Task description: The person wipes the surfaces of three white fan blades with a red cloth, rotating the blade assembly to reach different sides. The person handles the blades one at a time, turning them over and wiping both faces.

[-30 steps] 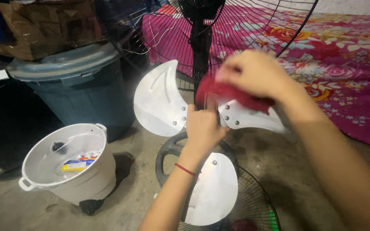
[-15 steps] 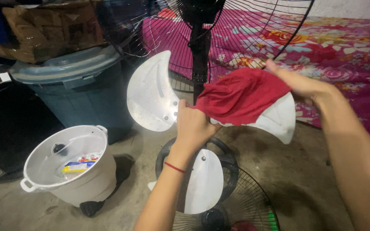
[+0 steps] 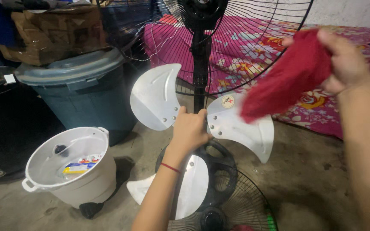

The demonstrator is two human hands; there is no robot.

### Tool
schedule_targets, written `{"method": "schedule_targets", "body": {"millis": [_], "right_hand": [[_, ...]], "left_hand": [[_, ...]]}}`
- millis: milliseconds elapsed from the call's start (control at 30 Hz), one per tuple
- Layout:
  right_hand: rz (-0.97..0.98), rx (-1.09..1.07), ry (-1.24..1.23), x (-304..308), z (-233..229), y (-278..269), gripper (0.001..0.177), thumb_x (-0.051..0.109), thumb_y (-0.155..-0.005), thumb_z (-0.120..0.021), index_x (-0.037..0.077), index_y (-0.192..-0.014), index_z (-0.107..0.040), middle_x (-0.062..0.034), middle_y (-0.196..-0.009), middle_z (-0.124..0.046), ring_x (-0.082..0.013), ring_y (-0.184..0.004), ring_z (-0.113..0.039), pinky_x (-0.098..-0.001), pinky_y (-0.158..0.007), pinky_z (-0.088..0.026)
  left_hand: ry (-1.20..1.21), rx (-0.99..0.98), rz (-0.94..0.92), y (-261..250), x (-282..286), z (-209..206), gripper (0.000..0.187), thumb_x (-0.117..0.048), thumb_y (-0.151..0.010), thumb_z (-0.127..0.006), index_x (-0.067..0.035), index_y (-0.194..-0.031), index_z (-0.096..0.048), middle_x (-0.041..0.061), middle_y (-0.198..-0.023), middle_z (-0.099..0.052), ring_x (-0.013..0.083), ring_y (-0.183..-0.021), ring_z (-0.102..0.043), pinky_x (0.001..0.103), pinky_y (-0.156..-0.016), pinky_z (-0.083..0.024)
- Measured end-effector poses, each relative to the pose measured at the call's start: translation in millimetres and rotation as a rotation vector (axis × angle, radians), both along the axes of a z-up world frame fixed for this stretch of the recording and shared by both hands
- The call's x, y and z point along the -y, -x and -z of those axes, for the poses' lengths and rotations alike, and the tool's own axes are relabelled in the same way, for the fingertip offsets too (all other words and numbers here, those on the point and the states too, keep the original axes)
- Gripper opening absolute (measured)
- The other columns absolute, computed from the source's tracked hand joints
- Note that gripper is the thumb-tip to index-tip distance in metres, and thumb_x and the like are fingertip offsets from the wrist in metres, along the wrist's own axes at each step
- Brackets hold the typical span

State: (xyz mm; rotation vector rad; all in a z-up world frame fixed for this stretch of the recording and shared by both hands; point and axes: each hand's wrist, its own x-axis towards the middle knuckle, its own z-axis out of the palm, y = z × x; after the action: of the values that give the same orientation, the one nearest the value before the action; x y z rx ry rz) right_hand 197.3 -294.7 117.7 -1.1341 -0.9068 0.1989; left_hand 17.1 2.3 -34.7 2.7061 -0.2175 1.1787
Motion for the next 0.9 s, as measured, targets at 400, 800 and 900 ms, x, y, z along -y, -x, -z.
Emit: {"method": "schedule_targets", "body": {"millis": [400, 800, 900], "right_hand": [[0.048, 0.283, 0.403, -27.4, -77.4, 51.4, 0.029, 0.002, -0.092, -0.067, -0.003, -0.121, -0.069, -0.0154, -0.114, -0.073, -0.0208, -0.099, -0.073, -0.0337, -0.095, -0.06], [0.559, 0.765, 0.875, -39.7, -21.1, 69.9, 0.057, -0.009, -0.07, -0.07, 0.012, -0.123, -0.07, -0.0063, -0.126, -0.072, -0.0216, -0.108, -0.069, -0.0346, -0.086, -0.056], [0.292, 1.296, 0.995, -60.3, 3.2, 118.1, 0.049, 0.02, -0.063, -0.087, 0.015, -0.11, -0.077, -0.0082, -0.129, -0.071, -0.0277, -0.117, -0.065, -0.0388, -0.095, -0.051]], "left_hand": [[-0.018, -0.06, 0.127, -8.1, 41.3, 19.0, 0.057, -0.046, -0.064, -0.085, -0.002, -0.094, -0.064, 0.018, -0.064, -0.066, 0.0376, -0.064, -0.066, 0.049, -0.085, -0.044], [0.072, -0.11, 0.071, 14.2, 17.3, 6.4, 0.055, -0.034, -0.054, -0.09, -0.006, -0.094, -0.065, 0.015, -0.069, -0.069, 0.0372, -0.07, -0.066, 0.045, -0.079, -0.041], [0.1, -0.067, 0.089, 16.8, 19.8, 1.8, 0.053, -0.032, -0.057, -0.088, -0.006, -0.097, -0.065, 0.015, -0.069, -0.069, 0.037, -0.07, -0.066, 0.046, -0.076, -0.04]]}}
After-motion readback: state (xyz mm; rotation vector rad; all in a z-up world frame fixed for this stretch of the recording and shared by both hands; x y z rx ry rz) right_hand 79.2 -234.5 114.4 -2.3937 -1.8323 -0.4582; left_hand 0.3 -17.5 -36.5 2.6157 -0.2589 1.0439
